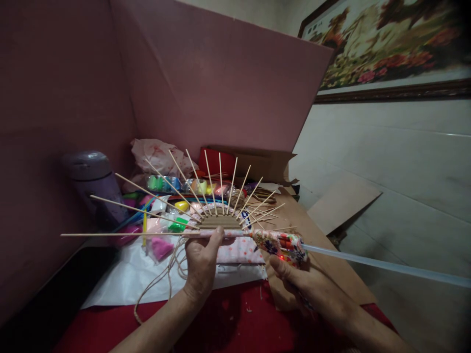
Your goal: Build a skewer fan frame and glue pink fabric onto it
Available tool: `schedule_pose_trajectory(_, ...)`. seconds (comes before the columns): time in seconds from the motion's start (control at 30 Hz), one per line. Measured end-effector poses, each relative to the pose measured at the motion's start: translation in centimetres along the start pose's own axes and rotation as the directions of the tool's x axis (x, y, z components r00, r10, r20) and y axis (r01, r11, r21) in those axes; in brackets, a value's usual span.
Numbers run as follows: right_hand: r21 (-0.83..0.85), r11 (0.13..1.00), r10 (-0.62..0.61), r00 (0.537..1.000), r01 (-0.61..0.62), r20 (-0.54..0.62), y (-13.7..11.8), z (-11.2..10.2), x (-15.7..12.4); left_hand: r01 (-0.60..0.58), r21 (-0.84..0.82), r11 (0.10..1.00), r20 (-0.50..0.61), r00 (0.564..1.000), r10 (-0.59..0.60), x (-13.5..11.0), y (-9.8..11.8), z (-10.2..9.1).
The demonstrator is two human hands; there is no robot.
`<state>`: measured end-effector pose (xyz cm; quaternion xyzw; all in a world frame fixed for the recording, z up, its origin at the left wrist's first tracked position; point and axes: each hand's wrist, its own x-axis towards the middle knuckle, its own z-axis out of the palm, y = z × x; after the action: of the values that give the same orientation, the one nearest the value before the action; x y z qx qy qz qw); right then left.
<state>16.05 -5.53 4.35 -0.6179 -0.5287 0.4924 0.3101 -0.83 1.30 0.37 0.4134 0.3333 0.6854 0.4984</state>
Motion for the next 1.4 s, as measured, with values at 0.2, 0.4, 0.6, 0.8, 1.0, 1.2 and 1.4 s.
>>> schedule_pose_trajectory(0.2,0.042,0.999,0.023,0.999,-0.022,-0.044,-0.6,0.1,-0.4,-0.012,0.028,1.000,0.000,1.000,0.012,0.0,0.1,0.1)
schedule_pose_trajectory(0.4,-0.021,1.000,-0.019,0.996,0.018,-0.093,-2.0,-0.7,-0.2,-0.057,0.103,0.993,0.064,0.997,0.050,-0.6,0.6,0.4)
schedule_pose_trajectory(0.6,-0.039,0.995,-0.094,0.996,0.093,-0.006,-3.6,-0.7,0.3,-0.012,0.186,0.983,0.124,0.992,-0.011,-0.9,0.5,0.4)
schedule_pose_trajectory(0.8,-0.111,0.970,-0.203,0.970,0.218,0.130,-6.3,0.4,0.3,-0.021,0.154,0.988,0.210,0.978,-0.012,-0.9,0.4,0.3)
schedule_pose_trajectory(1.0,-0.175,0.917,-0.301,0.909,0.359,0.288,-9.4,1.4,0.2,-0.125,0.225,0.966,0.258,0.964,0.065,-0.5,-0.6,-0.4)
schedule_pose_trajectory(1.2,-0.287,0.860,-0.315,0.881,0.422,0.353,-10.6,1.6,0.2,-0.203,0.257,0.945,0.265,0.955,0.133,-0.6,-0.7,-0.8)
schedule_pose_trajectory(1.4,-0.328,0.843,-0.285,0.870,0.427,0.402,-9.8,1.6,0.8,-0.250,0.233,0.940,0.278,0.943,0.182,-0.7,-0.3,-0.3)
